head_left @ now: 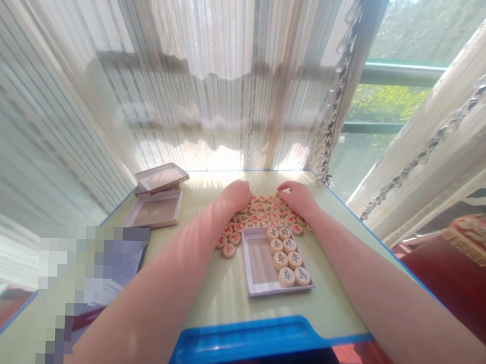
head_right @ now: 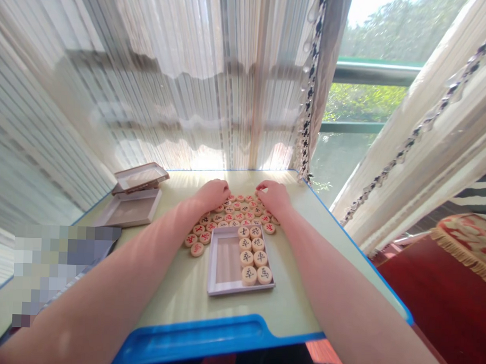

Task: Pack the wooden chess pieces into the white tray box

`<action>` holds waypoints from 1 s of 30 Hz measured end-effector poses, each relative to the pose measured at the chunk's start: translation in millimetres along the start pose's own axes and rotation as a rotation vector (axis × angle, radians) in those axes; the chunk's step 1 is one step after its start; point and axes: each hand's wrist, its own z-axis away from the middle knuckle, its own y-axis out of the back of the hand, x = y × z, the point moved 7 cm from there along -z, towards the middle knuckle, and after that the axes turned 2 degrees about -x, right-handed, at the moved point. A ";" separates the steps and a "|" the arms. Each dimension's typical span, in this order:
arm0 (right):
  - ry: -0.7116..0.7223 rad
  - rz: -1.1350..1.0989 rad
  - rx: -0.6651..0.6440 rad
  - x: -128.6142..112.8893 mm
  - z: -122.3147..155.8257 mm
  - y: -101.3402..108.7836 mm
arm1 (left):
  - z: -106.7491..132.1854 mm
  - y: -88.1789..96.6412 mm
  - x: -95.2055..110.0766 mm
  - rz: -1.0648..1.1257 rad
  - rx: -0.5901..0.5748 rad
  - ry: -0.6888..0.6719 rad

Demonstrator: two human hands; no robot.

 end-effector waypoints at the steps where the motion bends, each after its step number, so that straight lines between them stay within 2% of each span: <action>1: -0.017 -0.003 -0.016 -1.2 2.5 0.8 | -0.2 -0.5 -1.3 0.017 0.005 -0.002; 5: -0.084 -0.007 -0.061 -4.0 11.4 7.0 | -0.5 1.3 -9.5 0.108 0.079 -0.019; 9: -0.027 0.124 0.014 -7.8 11.7 17.0 | 0.5 5.2 -18.1 0.168 0.151 -0.027; 12: 0.009 0.200 0.043 -9.4 9.7 17.5 | 0.2 4.2 -20.7 0.207 0.122 -0.018; 16: -0.009 0.222 0.020 -10.5 9.8 14.6 | -0.1 5.1 -19.4 0.264 0.111 -0.019; 21: -0.072 0.252 -0.035 -12.5 15.3 21.7 | 0.2 2.6 -28.7 0.423 0.114 0.060; 25: -0.131 0.387 -0.118 -8.0 19.9 30.7 | -0.2 7.8 -37.5 0.535 0.118 0.115; 28: -0.187 0.423 -0.174 3.6 18.9 32.0 | 1.1 25.5 -38.8 0.385 0.064 0.174; 30: -0.234 0.431 -0.232 14.4 16.1 28.4 | 3.6 34.9 -34.9 0.111 -0.116 0.187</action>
